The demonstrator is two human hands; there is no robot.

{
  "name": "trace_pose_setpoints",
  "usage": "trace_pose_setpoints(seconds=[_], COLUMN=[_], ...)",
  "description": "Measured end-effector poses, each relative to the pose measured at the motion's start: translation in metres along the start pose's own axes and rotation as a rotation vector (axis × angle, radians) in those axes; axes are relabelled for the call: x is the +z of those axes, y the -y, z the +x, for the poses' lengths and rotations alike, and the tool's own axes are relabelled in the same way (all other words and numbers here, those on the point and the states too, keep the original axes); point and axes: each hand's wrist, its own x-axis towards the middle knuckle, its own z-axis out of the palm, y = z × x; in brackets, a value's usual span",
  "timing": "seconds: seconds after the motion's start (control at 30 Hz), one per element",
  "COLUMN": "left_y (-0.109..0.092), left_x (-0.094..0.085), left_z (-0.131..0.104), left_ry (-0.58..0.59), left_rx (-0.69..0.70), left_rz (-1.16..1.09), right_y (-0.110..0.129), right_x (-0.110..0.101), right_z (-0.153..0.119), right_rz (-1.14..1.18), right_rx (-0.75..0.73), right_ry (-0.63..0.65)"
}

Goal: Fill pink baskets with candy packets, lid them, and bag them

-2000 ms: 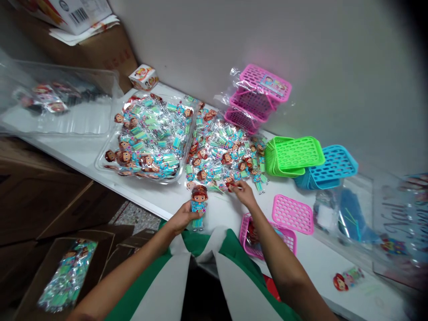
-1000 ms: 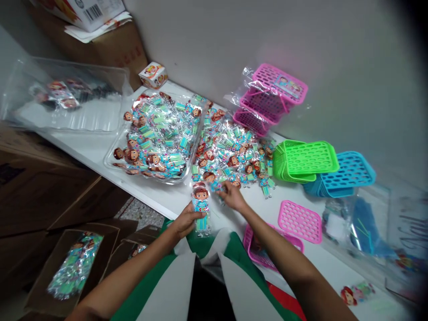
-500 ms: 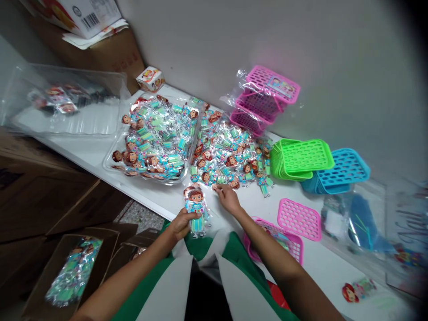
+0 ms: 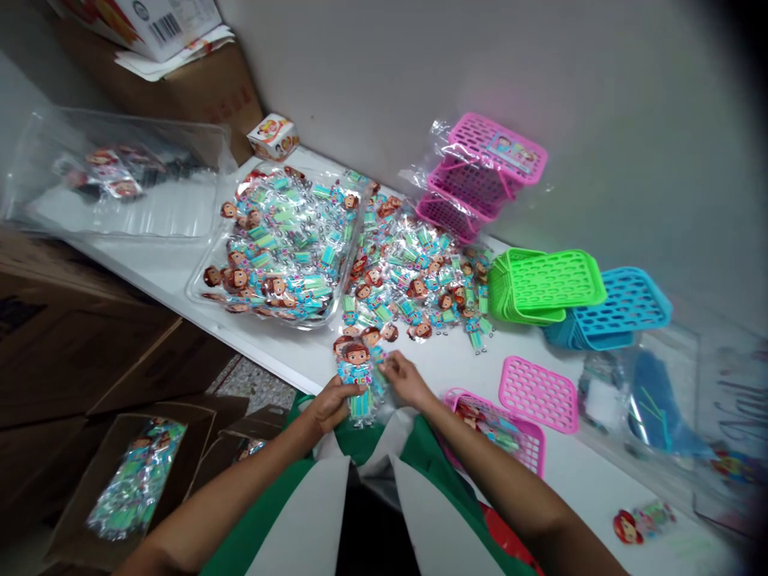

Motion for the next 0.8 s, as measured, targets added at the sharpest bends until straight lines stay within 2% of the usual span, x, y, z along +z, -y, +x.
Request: trace_pose_setpoints(seconds=[0.07,0.13,0.2,0.27,0.33,0.43,0.53,0.67,0.73,0.8], left_y=[0.002,0.003,0.003,0.002,0.001,-0.001,-0.002,-0.004,-0.006,-0.009], left_x=[0.004,0.004,0.000,-0.008,-0.015,-0.023,-0.026,-0.024,-0.022,-0.019], left_z=[0.001,0.001,0.000,-0.002,-0.005,-0.011,-0.016,-0.019,-0.020,-0.019], left_ry=[-0.017,-0.033,-0.042,-0.060,-0.098,-0.146,-0.151,-0.163,-0.159,-0.140], left_rx=[0.022,0.039,0.024,0.001,0.004,0.002,-0.018,0.012,0.017,0.017], left_rz=[-0.005,-0.006,-0.004,-0.007,-0.020,-0.041,-0.053,-0.076,-0.084,-0.084], right_y=[0.002,0.006,0.010,0.013,0.017,0.024,0.033,0.039,0.039,0.036], right_x=[0.019,0.029,0.029,0.020,0.010,0.004,0.010,0.018,0.013,0.001], right_z=[-0.023,-0.035,-0.037,-0.029,-0.011,0.032,0.084,0.134,0.141,0.132], right_rz=[0.150,0.214,0.169,-0.007,-0.268,-0.699,-1.043,-1.224,-1.232,-1.189], right_rx=[0.015,0.032,-0.001,-0.070,-0.120,-0.206,-0.453,-0.790,-0.865,-0.845], right_ry=[0.004,-0.013,0.040,0.144,0.183,0.096,0.079,0.233,0.283,0.295])
